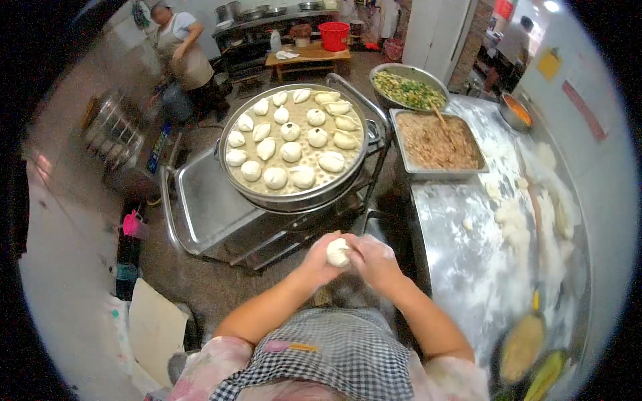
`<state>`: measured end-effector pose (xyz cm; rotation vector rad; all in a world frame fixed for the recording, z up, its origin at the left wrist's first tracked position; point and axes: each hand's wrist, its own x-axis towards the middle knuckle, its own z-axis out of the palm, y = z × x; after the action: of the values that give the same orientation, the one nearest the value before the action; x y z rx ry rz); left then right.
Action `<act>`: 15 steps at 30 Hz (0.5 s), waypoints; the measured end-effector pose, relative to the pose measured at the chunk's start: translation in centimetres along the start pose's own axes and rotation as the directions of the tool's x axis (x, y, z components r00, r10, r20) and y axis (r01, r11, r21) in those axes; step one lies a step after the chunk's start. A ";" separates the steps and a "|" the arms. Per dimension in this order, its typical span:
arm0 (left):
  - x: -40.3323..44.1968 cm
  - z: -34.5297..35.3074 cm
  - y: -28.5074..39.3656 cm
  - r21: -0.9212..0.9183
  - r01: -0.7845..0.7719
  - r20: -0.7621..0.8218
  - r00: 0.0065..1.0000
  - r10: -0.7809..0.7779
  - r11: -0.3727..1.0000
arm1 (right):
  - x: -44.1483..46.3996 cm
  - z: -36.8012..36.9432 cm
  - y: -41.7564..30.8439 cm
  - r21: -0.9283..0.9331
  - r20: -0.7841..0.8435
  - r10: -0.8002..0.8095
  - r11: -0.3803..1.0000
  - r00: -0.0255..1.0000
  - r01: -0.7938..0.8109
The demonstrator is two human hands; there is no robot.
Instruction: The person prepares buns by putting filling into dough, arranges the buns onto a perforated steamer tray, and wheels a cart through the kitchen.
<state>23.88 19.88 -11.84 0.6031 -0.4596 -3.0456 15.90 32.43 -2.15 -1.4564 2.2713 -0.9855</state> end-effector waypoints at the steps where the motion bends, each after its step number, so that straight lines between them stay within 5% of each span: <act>1: -0.6 -0.5 1.7 0.022 -0.054 0.052 0.997 0.052 0.998 | 1.6 0.1 -1.4 -0.015 -0.010 -0.069 0.998 0.998 0.069; 7: -3.5 0.9 7.6 -0.099 -0.133 -0.037 0.991 0.130 0.986 | 9.2 3.8 -1.3 0.329 0.412 -0.276 0.934 0.868 0.140; 10: -5.0 0.7 10.2 -0.005 -0.085 0.082 0.993 0.085 0.996 | 13.1 4.7 0.5 0.526 0.593 -0.124 0.807 0.796 -0.266; 11: -5.0 -0.2 10.9 0.032 -0.079 0.127 0.989 0.074 0.996 | 14.2 4.6 0.5 0.618 0.658 -0.062 0.614 0.751 -0.491; 14: -5.9 -0.2 13.4 0.083 -0.124 -0.046 0.991 0.128 0.989 | 18.2 4.2 1.7 0.683 0.712 -0.066 0.299 0.699 -0.667; 15: -6.2 -0.7 14.1 0.061 -0.169 -0.114 0.978 0.175 0.984 | 20.2 4.2 2.9 0.692 0.711 -0.115 0.289 0.694 -0.662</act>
<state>29.11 6.54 -6.09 0.7025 -0.5560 -2.8246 6.99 13.79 -4.51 -0.5709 0.9414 -1.0909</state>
